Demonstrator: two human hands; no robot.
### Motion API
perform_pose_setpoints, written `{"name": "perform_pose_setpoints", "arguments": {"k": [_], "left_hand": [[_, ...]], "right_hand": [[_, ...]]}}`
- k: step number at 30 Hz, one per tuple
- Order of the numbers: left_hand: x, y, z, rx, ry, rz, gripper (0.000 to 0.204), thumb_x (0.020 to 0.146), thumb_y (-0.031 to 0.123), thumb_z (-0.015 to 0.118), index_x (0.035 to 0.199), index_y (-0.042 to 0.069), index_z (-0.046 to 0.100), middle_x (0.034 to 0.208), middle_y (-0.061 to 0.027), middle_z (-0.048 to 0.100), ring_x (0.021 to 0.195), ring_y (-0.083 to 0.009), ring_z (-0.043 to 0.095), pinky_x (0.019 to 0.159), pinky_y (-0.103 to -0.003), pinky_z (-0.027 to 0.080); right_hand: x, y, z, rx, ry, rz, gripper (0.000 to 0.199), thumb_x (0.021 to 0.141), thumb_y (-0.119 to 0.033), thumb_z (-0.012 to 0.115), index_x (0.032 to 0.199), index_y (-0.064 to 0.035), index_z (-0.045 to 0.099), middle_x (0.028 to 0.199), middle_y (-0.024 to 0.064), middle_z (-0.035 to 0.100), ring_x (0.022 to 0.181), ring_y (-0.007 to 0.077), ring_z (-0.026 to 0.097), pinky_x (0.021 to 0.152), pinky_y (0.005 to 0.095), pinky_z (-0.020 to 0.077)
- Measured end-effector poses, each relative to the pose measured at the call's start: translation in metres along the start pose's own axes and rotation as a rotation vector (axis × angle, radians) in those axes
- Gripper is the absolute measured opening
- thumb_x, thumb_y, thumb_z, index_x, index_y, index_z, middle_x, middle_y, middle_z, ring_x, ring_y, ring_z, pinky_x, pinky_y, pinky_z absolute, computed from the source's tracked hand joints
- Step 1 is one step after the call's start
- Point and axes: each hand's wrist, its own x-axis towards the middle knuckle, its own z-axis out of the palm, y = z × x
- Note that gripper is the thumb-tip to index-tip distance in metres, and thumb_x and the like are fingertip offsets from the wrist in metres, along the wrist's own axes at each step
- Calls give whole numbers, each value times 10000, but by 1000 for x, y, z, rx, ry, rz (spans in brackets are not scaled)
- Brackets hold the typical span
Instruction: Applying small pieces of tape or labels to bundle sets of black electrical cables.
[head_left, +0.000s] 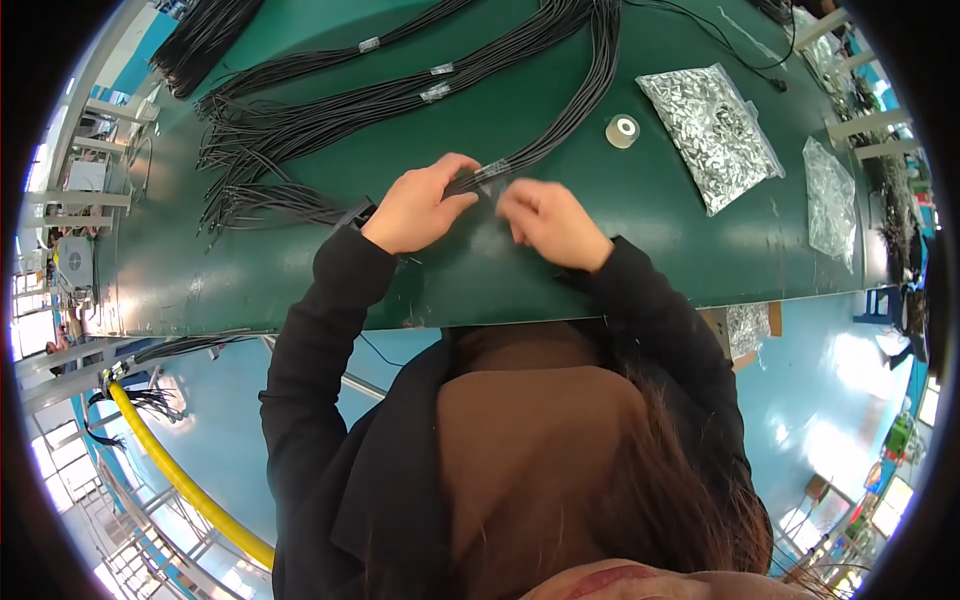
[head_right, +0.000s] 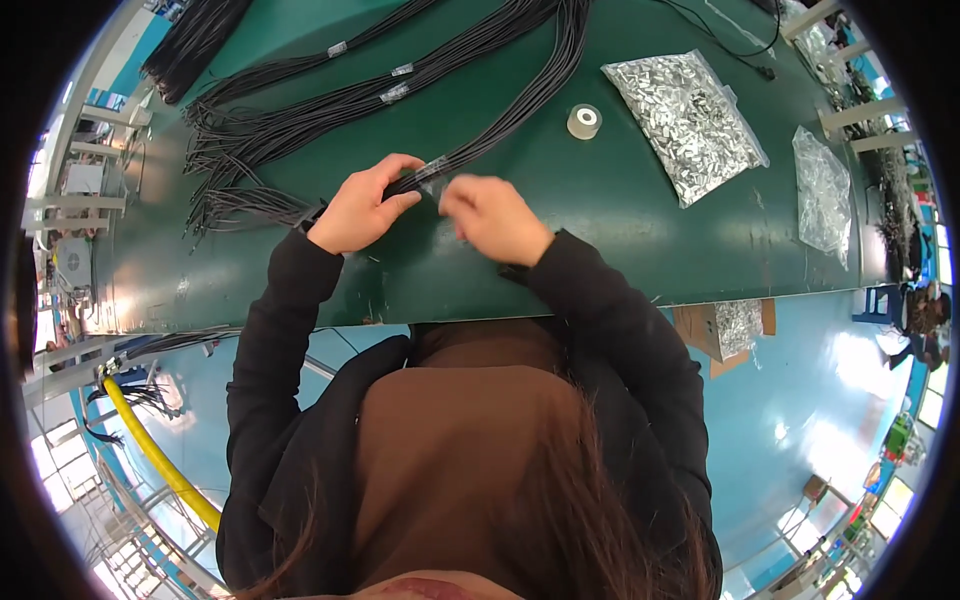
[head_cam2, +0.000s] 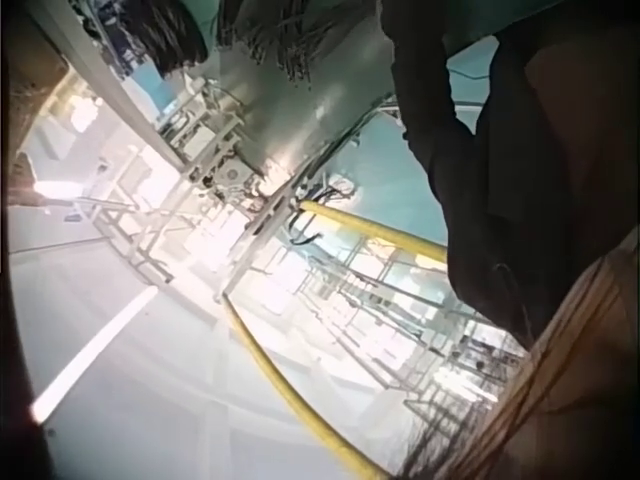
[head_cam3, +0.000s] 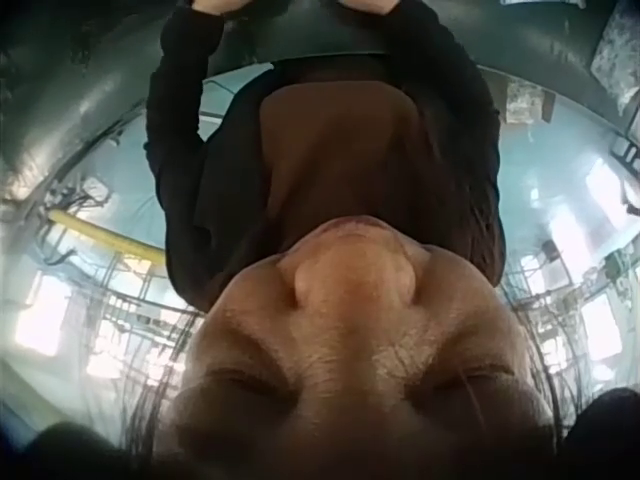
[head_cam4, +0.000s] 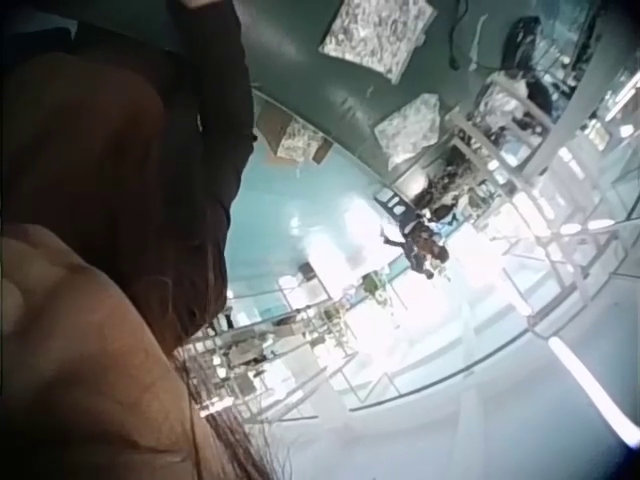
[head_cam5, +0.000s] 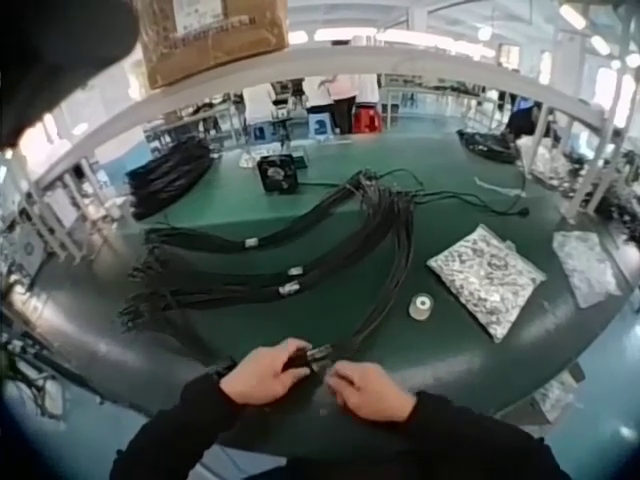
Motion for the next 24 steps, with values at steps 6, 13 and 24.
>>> {"name": "perform_pose_setpoints", "arguments": {"k": [6, 13, 24], "left_hand": [[-18, -17, 40, 522, 212, 147, 354, 837, 109, 636, 1153, 37, 494, 842, -131, 585, 731, -315, 594, 630, -388, 476], [-24, 5, 32, 416, 215, 188, 418, 828, 85, 637, 1232, 97, 529, 845, -132, 597, 735, -322, 602, 628, -390, 482], [-21, 12, -1, -65, 166, 33, 365, 852, 59, 591, 1214, 78, 554, 950, -167, 643, 812, -324, 621, 723, -349, 491]], "right_hand": [[53, -24, -35, -600, 223, -418, 101, 867, -114, 569, 866, -30, 624, 698, 88, 628, 665, 285, 621, 597, 349, 478], [97, 15, -52, -954, 467, -473, 145, 842, -183, 626, 861, -40, 639, 705, 104, 624, 652, 278, 621, 599, 352, 494], [6, -4, -1, 337, 84, 145, 171, 889, -142, 604, 999, -11, 605, 773, 26, 637, 558, 69, 542, 497, 217, 430]]}}
